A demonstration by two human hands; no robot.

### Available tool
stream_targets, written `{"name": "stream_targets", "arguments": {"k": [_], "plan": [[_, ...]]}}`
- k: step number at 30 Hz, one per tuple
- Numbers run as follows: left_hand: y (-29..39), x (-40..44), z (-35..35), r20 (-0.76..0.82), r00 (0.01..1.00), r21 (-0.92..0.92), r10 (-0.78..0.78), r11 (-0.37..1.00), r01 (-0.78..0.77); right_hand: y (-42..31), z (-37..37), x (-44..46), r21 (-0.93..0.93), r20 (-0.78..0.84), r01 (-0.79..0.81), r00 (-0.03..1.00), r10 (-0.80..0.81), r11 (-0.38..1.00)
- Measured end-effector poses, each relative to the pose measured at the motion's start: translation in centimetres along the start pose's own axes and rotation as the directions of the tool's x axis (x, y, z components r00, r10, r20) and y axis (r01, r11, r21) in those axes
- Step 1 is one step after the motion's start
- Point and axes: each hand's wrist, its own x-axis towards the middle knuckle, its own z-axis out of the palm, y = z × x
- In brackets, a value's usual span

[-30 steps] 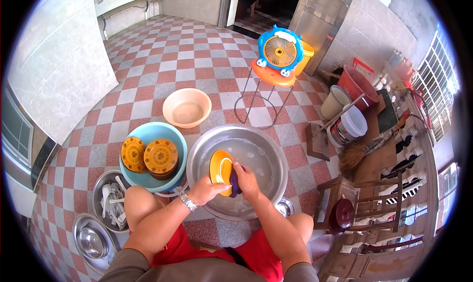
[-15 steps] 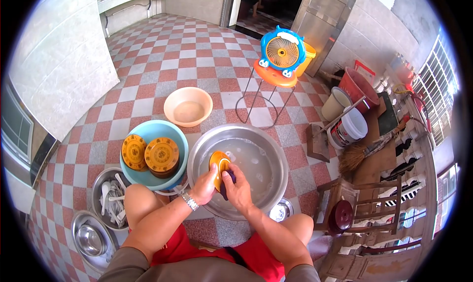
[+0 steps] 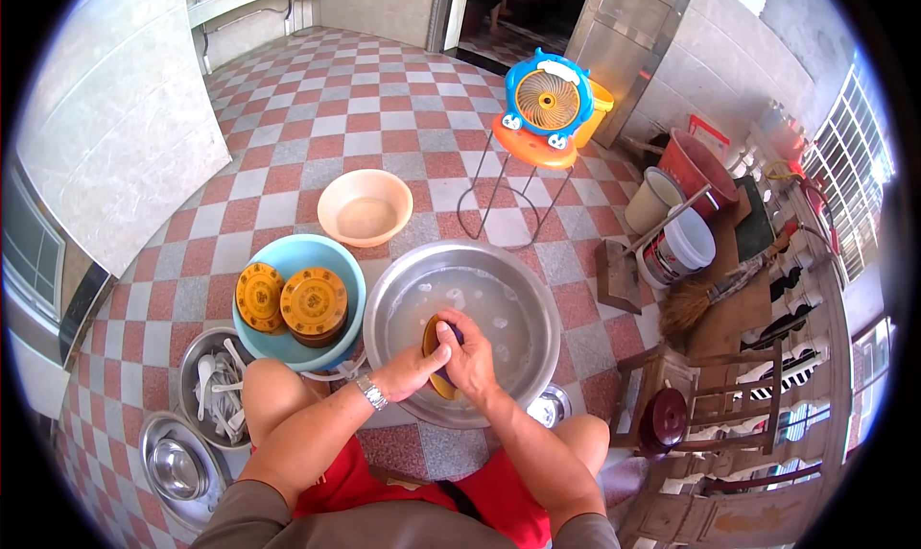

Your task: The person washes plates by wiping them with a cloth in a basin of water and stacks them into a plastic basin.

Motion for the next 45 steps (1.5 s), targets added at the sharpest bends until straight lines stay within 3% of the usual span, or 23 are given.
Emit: {"name": "stream_targets", "arguments": {"k": [3, 7, 11, 14, 17, 21, 24, 27, 31, 37, 40, 45], "plan": [[0.2, -0.1, -0.2, 0.075, 0.993, 0.185, 0.091, 0.977, -0.104, -0.7, -0.4, 0.5, 0.060, -0.001, -0.103, 0.995, 0.104, 0.993], [-0.2, -0.1, 0.3, 0.060, 0.998, 0.206, -0.002, 0.979, -0.010, -1.4, -1.2, 1.8, -0.085, 0.004, -0.208, 0.978, 0.209, 0.974], [-0.9, 0.1, 0.7, 0.053, 0.997, 0.238, 0.062, 0.969, -0.073, 2.0, -3.0, 3.7, -0.162, -0.112, -0.352, 0.935, 0.337, 0.922], [0.7, -0.6, 0.5, 0.002, 0.999, 0.327, 0.043, 0.944, -0.041, 4.4, -4.0, 3.8, 0.164, -0.069, -0.537, 0.831, 0.552, 0.828], [1.3, -0.7, 0.7, -0.107, 0.982, 0.279, 0.152, 0.953, -0.117, 6.3, -3.7, 3.4, 0.371, -0.001, -0.612, 0.752, 0.659, 0.699], [1.2, 0.0, 0.7, -0.225, 0.919, 0.230, 0.324, 0.934, -0.273, 3.5, -2.4, 2.2, 0.574, 0.173, -0.619, 0.732, 0.659, 0.536], [0.6, 0.2, 0.4, -0.252, 0.908, 0.175, 0.335, 0.938, -0.298, 2.8, -1.3, 1.9, 0.717, 0.062, -0.477, 0.771, 0.634, 0.509], [0.0, 0.5, 0.1, -0.242, 0.919, -0.063, 0.311, 0.940, -0.334, 2.6, -1.5, 2.4, 0.732, 0.004, -0.431, 0.777, 0.630, 0.528], [0.7, 0.0, -1.0, -0.130, 0.986, -0.470, 0.100, 0.870, -0.150, 2.5, -2.8, 3.0, 0.622, 0.043, -0.474, 0.816, 0.577, 0.624], [1.0, -0.9, -1.6, 0.072, 0.997, -0.631, -0.001, 0.775, 0.046, 0.2, -4.6, 3.2, 0.308, 0.048, -0.513, 0.849, 0.526, 0.801], [1.2, -1.0, -1.4, 0.110, 0.992, -0.597, -0.068, 0.793, 0.121, -0.3, -5.2, 3.3, 0.068, 0.084, -0.439, 0.897, 0.434, 0.896], [0.1, -0.6, -2.1, 0.111, 0.988, -0.620, -0.106, 0.770, 0.153, -0.4, -5.7, 3.2, -0.013, 0.117, -0.407, 0.906, 0.406, 0.913]]}}
